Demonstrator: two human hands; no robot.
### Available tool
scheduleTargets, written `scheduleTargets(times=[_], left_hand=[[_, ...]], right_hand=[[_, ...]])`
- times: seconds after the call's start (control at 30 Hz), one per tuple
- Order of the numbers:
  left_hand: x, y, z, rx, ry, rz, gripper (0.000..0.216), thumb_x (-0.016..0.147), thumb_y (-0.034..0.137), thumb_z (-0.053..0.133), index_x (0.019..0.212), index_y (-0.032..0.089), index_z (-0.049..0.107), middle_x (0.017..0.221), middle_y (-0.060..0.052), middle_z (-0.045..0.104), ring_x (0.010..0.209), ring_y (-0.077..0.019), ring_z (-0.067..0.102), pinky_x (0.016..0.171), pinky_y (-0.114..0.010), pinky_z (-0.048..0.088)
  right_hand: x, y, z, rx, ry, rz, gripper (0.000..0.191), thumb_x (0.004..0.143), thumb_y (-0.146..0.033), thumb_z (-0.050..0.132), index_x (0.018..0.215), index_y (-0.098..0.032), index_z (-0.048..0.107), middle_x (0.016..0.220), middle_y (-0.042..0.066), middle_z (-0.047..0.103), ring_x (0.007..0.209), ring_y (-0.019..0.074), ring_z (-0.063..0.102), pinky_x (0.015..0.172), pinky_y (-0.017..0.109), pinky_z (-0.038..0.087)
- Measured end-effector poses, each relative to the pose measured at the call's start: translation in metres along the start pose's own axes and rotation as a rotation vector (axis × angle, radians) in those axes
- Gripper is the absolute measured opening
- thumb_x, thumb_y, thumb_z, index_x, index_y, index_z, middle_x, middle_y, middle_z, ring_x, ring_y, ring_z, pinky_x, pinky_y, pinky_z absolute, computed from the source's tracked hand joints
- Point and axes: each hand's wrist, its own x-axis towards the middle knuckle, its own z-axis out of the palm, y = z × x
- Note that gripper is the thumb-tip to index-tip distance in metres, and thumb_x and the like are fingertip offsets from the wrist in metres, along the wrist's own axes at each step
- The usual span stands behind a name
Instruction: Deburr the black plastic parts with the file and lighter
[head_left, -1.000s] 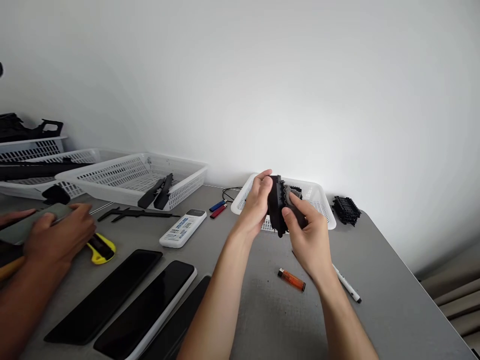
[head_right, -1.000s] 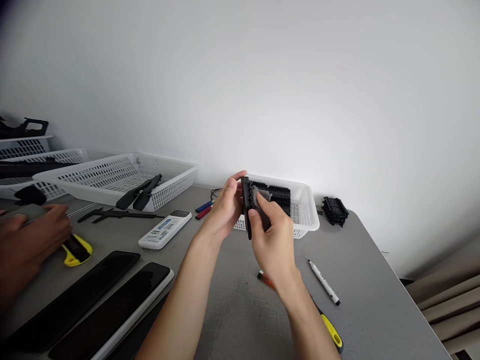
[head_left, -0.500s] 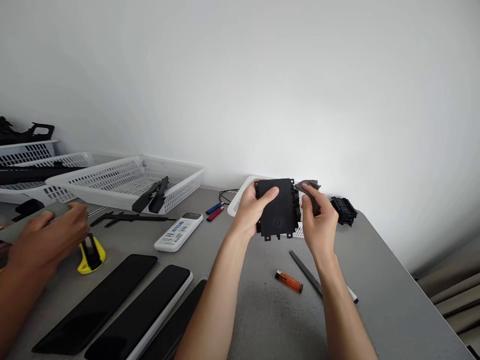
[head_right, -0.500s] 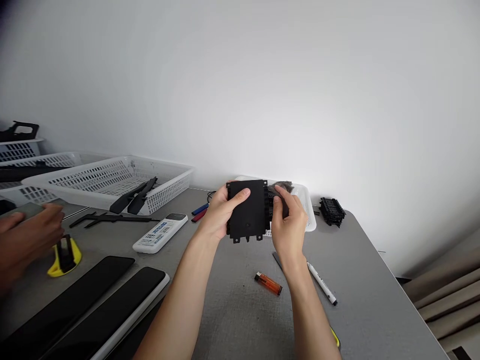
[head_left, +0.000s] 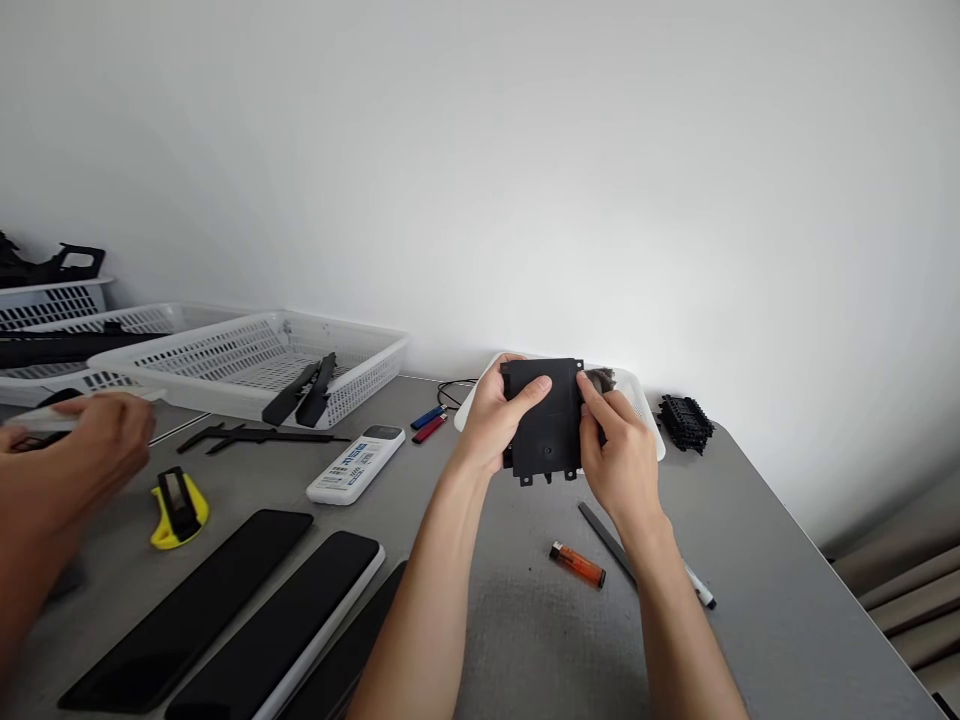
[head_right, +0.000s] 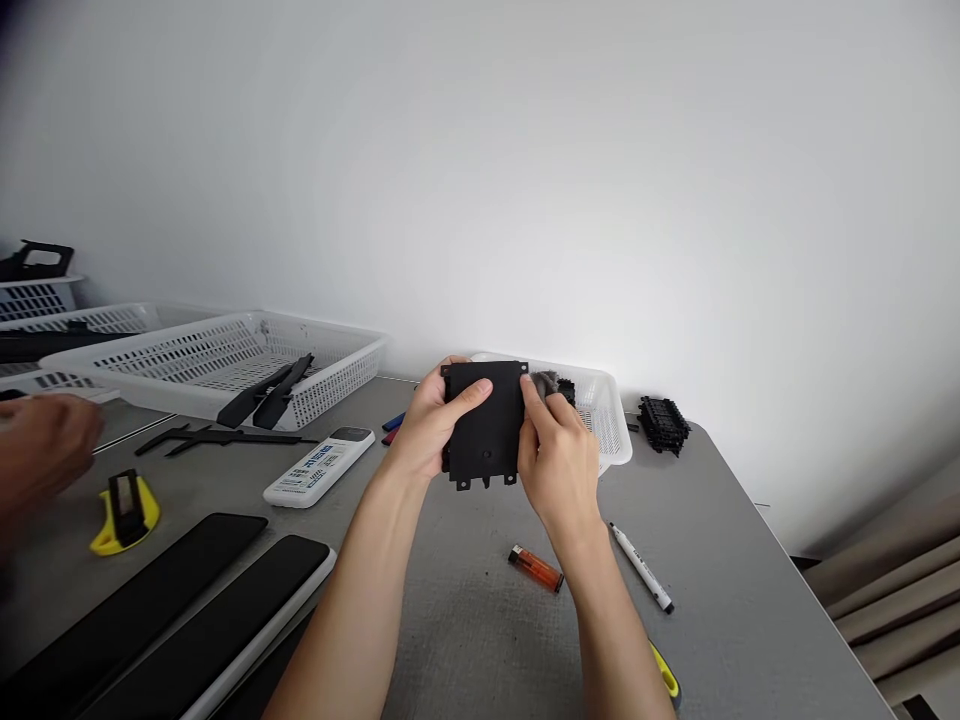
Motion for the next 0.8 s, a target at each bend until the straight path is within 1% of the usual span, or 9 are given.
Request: scheduleTargets(times=[0.13,0.27,0.33,0.4,0.47,0.57,0.63,0.77,0.8], left_hand=[[0.002,-0.001,-0.001,-0.007,0.051,0.022,0.043,0.059,0.037,0.089,0.084,0.022,0.058,0.074,0.003,0.062,0.064,-0.0147,0.060,0.060,-0.026,0.050],[0.007,-0.004,-0.009,-0.033,0.165,0.046,0.044,0.058,0.037,0.089,0.082,0.021,0.057,0.074,0.003,0.063,0.064,-0.0151,0.060,0.058,-0.026,0.049],[0.009,-0.005,-0.013,-0.047,0.195,0.043,0.044,0.057,0.038,0.090,0.083,0.021,0.058,0.075,0.001,0.064,0.066,-0.0167,0.062,0.059,-0.027,0.050],[0.010,-0.004,-0.015,-0.052,0.182,0.018,0.046,0.056,0.039,0.091,0.084,0.021,0.059,0.078,0.000,0.066,0.069,-0.0181,0.064,0.060,-0.028,0.051],[0.008,-0.002,-0.014,-0.056,0.141,-0.012,0.047,0.057,0.040,0.091,0.085,0.021,0.060,0.081,-0.001,0.067,0.071,-0.0186,0.064,0.061,-0.029,0.051],[0.005,0.000,-0.010,-0.063,0.076,-0.056,0.046,0.058,0.041,0.091,0.085,0.022,0.058,0.078,0.001,0.064,0.067,-0.0171,0.062,0.058,-0.027,0.048],[0.003,0.001,-0.008,-0.058,0.057,-0.065,0.045,0.060,0.044,0.089,0.084,0.023,0.057,0.074,0.003,0.061,0.063,-0.0152,0.058,0.056,-0.026,0.045],[0.002,-0.001,-0.007,0.012,0.001,-0.024,0.040,0.070,0.055,0.081,0.078,0.023,0.058,0.070,0.003,0.052,0.062,-0.0137,0.050,0.055,-0.024,0.039],[0.002,-0.001,-0.007,0.042,-0.024,-0.001,0.039,0.074,0.057,0.078,0.076,0.023,0.058,0.070,0.002,0.051,0.064,-0.0142,0.049,0.057,-0.024,0.039]], right_hand=[[-0.001,-0.004,-0.006,-0.078,-0.115,-0.025,0.050,0.099,-0.017,0.033,0.139,-0.015,0.061,0.079,0.004,0.058,0.057,0.0126,0.044,0.052,0.027,0.030],[-0.008,-0.013,-0.025,-0.070,-0.326,-0.003,0.049,0.095,-0.014,0.037,0.136,-0.017,0.064,0.077,0.004,0.061,0.056,0.0130,0.046,0.051,0.027,0.027],[-0.012,-0.015,-0.038,-0.033,-0.434,0.036,0.048,0.094,-0.013,0.037,0.128,-0.021,0.070,0.076,0.004,0.064,0.058,0.0140,0.052,0.051,0.027,0.029],[-0.013,-0.014,-0.050,0.057,-0.488,0.075,0.044,0.095,-0.015,0.038,0.119,-0.024,0.075,0.082,0.004,0.070,0.067,0.0158,0.059,0.056,0.027,0.037],[-0.012,-0.010,-0.059,0.161,-0.425,0.124,0.039,0.098,-0.023,0.042,0.120,-0.025,0.074,0.090,0.005,0.072,0.072,0.0171,0.062,0.062,0.029,0.044],[-0.008,-0.005,-0.061,0.238,-0.140,0.202,0.038,0.101,-0.033,0.045,0.128,-0.023,0.069,0.087,0.006,0.070,0.065,0.0163,0.058,0.057,0.030,0.044],[-0.006,-0.005,-0.057,0.249,-0.007,0.214,0.040,0.101,-0.036,0.044,0.133,-0.024,0.066,0.085,0.006,0.068,0.062,0.0160,0.055,0.054,0.030,0.042],[-0.006,-0.010,-0.044,0.219,0.061,0.206,0.056,0.100,-0.034,0.048,0.154,-0.023,0.041,0.090,0.006,0.067,0.065,0.0161,0.055,0.054,0.030,0.044],[-0.005,-0.011,-0.040,0.209,0.067,0.201,0.057,0.100,-0.032,0.049,0.155,-0.021,0.040,0.092,0.007,0.067,0.066,0.0161,0.055,0.055,0.030,0.045]])
